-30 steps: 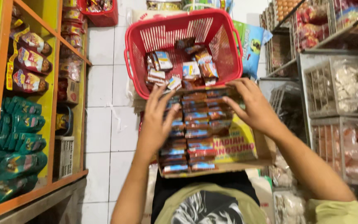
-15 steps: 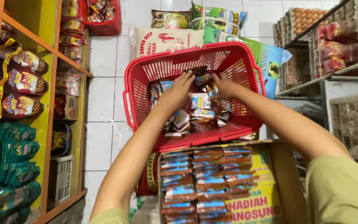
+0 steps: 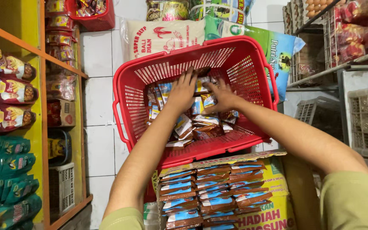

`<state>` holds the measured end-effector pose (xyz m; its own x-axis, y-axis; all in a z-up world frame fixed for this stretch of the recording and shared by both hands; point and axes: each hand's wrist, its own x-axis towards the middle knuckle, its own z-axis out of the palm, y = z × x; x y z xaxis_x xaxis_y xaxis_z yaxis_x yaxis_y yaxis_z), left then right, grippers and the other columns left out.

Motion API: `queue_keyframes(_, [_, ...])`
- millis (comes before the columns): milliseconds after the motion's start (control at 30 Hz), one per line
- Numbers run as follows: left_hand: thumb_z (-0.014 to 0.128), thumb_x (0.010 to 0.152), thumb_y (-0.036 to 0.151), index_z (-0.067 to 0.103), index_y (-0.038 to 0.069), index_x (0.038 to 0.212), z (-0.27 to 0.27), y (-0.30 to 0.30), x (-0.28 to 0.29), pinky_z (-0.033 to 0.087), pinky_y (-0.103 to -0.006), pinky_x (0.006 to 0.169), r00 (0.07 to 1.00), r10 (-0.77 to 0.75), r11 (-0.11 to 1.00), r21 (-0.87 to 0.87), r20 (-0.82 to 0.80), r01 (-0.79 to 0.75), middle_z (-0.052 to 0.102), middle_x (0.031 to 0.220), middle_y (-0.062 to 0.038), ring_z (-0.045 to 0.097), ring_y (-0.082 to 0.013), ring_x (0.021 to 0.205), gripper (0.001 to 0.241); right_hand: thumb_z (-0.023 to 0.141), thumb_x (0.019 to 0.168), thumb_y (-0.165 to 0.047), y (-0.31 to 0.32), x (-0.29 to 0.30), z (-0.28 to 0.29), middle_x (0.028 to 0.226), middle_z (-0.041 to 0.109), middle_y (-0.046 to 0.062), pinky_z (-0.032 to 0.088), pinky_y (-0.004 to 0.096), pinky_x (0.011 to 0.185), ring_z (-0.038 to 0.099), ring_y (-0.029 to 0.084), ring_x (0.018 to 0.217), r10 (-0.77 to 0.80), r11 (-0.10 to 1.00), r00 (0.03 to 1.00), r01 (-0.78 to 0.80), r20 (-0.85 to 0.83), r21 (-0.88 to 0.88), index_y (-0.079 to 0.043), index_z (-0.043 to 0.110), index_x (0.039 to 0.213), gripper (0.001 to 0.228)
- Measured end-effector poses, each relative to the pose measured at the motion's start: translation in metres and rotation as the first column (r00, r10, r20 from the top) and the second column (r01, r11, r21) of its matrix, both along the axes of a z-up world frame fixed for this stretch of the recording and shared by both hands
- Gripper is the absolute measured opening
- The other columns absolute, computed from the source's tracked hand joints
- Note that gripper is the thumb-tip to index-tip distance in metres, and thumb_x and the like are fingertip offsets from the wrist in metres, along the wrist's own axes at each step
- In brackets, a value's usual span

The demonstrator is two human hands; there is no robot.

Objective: The person transfers snack packets from a red basket into a cardboard box and arranges them in neat rows.

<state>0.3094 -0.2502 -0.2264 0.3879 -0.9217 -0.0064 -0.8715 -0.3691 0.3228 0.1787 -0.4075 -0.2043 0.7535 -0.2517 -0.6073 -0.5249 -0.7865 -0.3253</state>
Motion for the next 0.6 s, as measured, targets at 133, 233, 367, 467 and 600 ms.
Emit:
queue_keyframes(133, [0.077,0.081,0.015,0.038,0.001,0.155,-0.028,0.011,-0.007,0.041,-0.0504,0.113,0.999,-0.032,0.998,-0.059,0.028,0.033,0.035,0.155,-0.020,0.041,-0.0373,0.141,0.085,0.079,0.083,-0.068,0.004,-0.005,-0.006,0.157,0.021,0.041,0.031,0.062,0.116,0.027,0.064,0.141,-0.055,0.996,0.992,0.046,0.116,0.074,-0.028,0.029,0.161,0.102])
queue_keyframes(233, [0.076,0.090,0.016,0.040,0.000,0.158,-0.041,0.017,-0.020,0.043,-0.0482,0.116,0.998,-0.045,0.999,-0.023,0.050,0.046,0.043,0.146,-0.018,0.046,-0.0352,0.139,0.079,0.072,0.084,-0.064,0.004,-0.005,-0.013,0.154,0.041,0.032,0.040,0.060,0.114,0.043,0.054,0.140,-0.187,0.982,0.974,0.181,0.125,0.055,-0.018,0.037,0.155,0.091])
queue_keyframes(367, [0.079,0.071,0.021,0.044,0.001,0.137,-0.040,0.014,-0.029,0.043,-0.0540,0.101,0.999,0.033,0.993,-0.111,0.035,-0.029,0.043,0.143,-0.027,0.046,-0.0445,0.131,0.078,0.082,0.071,-0.059,0.003,-0.001,-0.024,0.142,0.051,0.031,0.044,0.048,0.115,0.050,0.042,0.138,-0.284,0.958,0.894,0.255,0.346,0.128,0.007,0.034,0.142,0.107])
queue_keyframes(467, [0.077,0.076,0.014,0.041,-0.006,0.136,-0.061,0.005,-0.027,0.047,-0.0520,0.097,0.996,0.034,0.972,-0.230,-0.077,-0.051,0.041,0.141,-0.038,0.047,-0.0516,0.125,0.073,0.084,0.081,-0.059,-0.005,0.006,-0.025,0.141,0.040,0.042,0.043,0.043,0.108,0.048,0.045,0.132,-0.423,0.905,0.867,0.391,0.263,0.166,0.020,0.017,0.145,0.122])
queue_keyframes(600, [0.070,0.087,0.005,0.037,-0.006,0.151,-0.084,0.000,-0.019,0.051,-0.0497,0.100,0.964,0.095,0.987,-0.101,-0.247,-0.123,0.054,0.136,-0.028,0.058,-0.0446,0.120,0.073,0.081,0.078,-0.056,-0.010,0.009,-0.019,0.131,0.061,0.030,0.051,0.042,0.101,0.064,0.035,0.119,-0.419,0.888,0.902,0.382,0.107,0.256,0.007,0.043,0.142,0.098])
